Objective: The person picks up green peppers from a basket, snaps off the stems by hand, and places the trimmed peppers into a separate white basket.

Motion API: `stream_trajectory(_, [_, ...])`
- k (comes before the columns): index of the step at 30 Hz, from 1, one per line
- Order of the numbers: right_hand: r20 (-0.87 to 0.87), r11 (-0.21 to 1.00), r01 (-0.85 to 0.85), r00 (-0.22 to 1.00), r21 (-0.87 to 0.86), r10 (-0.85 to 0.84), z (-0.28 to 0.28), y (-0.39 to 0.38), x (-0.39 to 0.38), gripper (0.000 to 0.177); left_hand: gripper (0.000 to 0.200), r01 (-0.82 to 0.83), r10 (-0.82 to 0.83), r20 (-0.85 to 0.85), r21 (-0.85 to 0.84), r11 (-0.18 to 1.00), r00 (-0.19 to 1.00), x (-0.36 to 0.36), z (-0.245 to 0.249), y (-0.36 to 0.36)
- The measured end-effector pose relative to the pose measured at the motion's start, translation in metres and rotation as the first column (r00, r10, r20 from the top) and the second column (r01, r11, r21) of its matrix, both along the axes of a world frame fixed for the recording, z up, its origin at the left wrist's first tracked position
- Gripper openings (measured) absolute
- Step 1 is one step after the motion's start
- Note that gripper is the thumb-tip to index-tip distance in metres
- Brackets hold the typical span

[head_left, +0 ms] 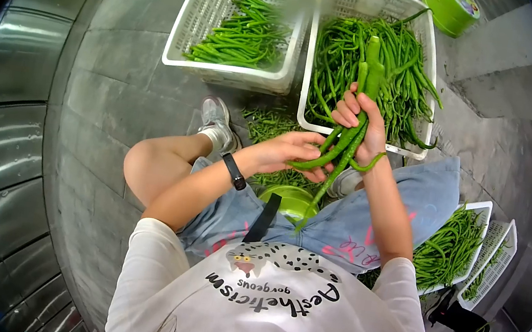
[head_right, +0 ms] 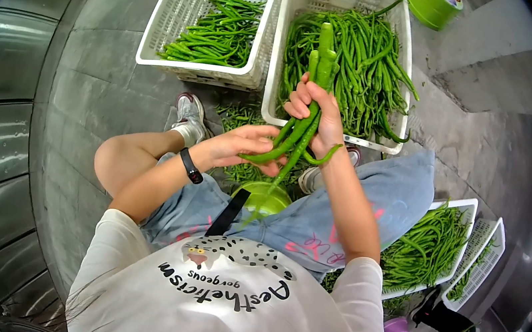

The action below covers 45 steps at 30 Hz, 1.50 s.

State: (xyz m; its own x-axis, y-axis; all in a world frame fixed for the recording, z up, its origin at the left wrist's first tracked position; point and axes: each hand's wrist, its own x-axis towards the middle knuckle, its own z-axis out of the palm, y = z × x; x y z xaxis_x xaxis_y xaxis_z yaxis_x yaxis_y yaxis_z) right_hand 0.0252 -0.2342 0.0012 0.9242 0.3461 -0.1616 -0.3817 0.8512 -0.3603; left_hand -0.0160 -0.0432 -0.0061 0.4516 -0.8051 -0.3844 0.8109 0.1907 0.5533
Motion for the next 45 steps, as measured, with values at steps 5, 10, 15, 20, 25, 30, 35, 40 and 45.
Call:
stream_trajectory(5, [0.079, 0.971, 0.038, 0.995, 0.235, -0.058, 0.007, -0.025, 0.013, 0.015, 0.031, 0.0, -0.011, 0.086, 0.13, 0.992, 0.996, 0.018, 0.007, 0.016])
stream_trajectory(10, [0.218, 0.934, 0.087, 0.961, 0.346, -0.17, 0.022, -0.054, 0.016, 0.018, 0.021, -0.168, 0.111, 0.31, 0.164, 0.972, 0.944, 0.016, 0.018, 0.025])
stream_trajectory(15, [0.288, 0.968, 0.076, 0.947, 0.238, -0.145, 0.026, -0.05, 0.01, 0.02, 0.016, -0.513, 0.172, 0.888, 0.08, 0.855, 0.425, 0.007, 0.029, 0.01])
stream_trajectory(20, [0.275, 0.986, 0.051, 0.957, 0.16, -0.094, 0.025, -0.043, 0.008, 0.02, 0.021, -0.468, -0.132, 0.986, 0.163, 0.869, 0.099, -0.003, 0.042, 0.009])
stream_trajectory(25, [0.207, 0.987, 0.08, 0.972, 0.138, -0.108, 0.02, -0.038, 0.009, 0.017, 0.022, -0.542, -0.317, 0.911, 0.132, 0.83, -0.264, -0.005, 0.038, 0.007])
stream_trajectory(30, [0.045, 0.976, 0.141, 0.988, 0.165, -0.15, 0.014, -0.028, 0.009, 0.015, 0.02, -0.599, -0.4, 0.837, 0.111, 0.793, -0.374, -0.006, 0.034, 0.003])
stream_trajectory(35, [-0.036, 0.967, 0.175, 0.985, 0.184, -0.171, 0.006, -0.025, 0.009, 0.014, 0.014, -0.663, -0.384, 0.865, 0.082, 0.744, -0.324, 0.001, 0.024, 0.007])
stream_trajectory(40, [-0.076, 0.955, 0.209, 0.977, 0.211, -0.197, 0.005, -0.02, 0.009, 0.014, 0.007, -0.626, -0.043, 0.96, 0.214, 0.75, 0.276, -0.001, 0.027, 0.007])
stream_trajectory(45, [-0.223, 0.942, 0.293, 0.941, 0.164, -0.254, -0.005, -0.012, 0.008, 0.015, 0.017, -0.656, 0.422, 0.645, 0.165, 0.736, 0.636, -0.005, 0.008, 0.003])
